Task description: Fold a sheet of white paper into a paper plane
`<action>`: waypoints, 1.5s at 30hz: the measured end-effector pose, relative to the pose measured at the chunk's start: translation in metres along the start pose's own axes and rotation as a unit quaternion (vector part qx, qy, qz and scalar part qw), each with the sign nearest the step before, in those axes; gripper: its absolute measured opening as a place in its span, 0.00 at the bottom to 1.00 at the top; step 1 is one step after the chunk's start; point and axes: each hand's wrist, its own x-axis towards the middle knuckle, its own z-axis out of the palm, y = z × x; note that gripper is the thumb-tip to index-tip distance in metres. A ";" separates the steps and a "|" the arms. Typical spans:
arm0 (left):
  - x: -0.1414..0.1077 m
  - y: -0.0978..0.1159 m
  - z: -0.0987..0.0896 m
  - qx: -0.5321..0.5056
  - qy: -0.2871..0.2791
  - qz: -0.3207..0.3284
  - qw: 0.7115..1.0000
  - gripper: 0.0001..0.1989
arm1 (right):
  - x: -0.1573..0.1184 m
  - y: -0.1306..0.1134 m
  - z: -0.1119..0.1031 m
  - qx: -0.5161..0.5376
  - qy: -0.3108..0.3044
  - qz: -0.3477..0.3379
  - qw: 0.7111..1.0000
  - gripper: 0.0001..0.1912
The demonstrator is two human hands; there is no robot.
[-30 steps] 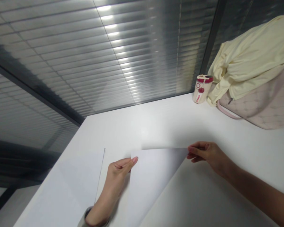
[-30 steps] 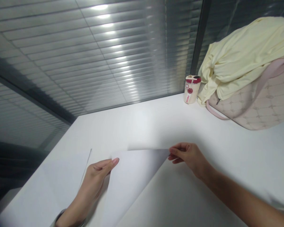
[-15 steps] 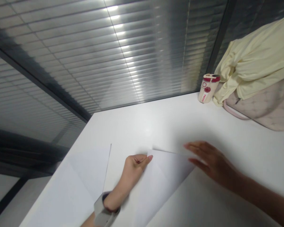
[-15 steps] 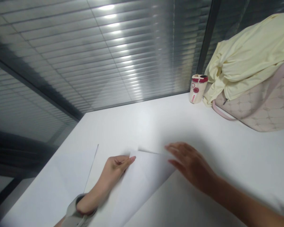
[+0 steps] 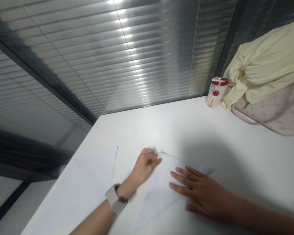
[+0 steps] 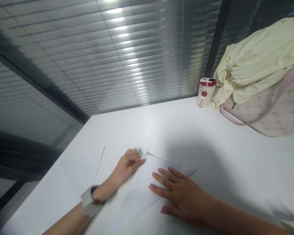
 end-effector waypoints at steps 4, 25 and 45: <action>0.001 -0.004 0.001 0.187 0.011 0.075 0.979 0.11 | 0.000 -0.002 -0.002 0.000 -0.006 -0.002 1.000 0.30; -0.134 0.007 0.090 0.444 0.102 0.254 0.853 0.40 | -0.007 -0.007 -0.003 -0.024 0.012 -0.025 0.999 0.32; -0.137 0.025 0.085 0.466 0.094 0.220 0.852 0.36 | -0.031 -0.021 0.015 -0.102 0.072 0.053 0.991 0.31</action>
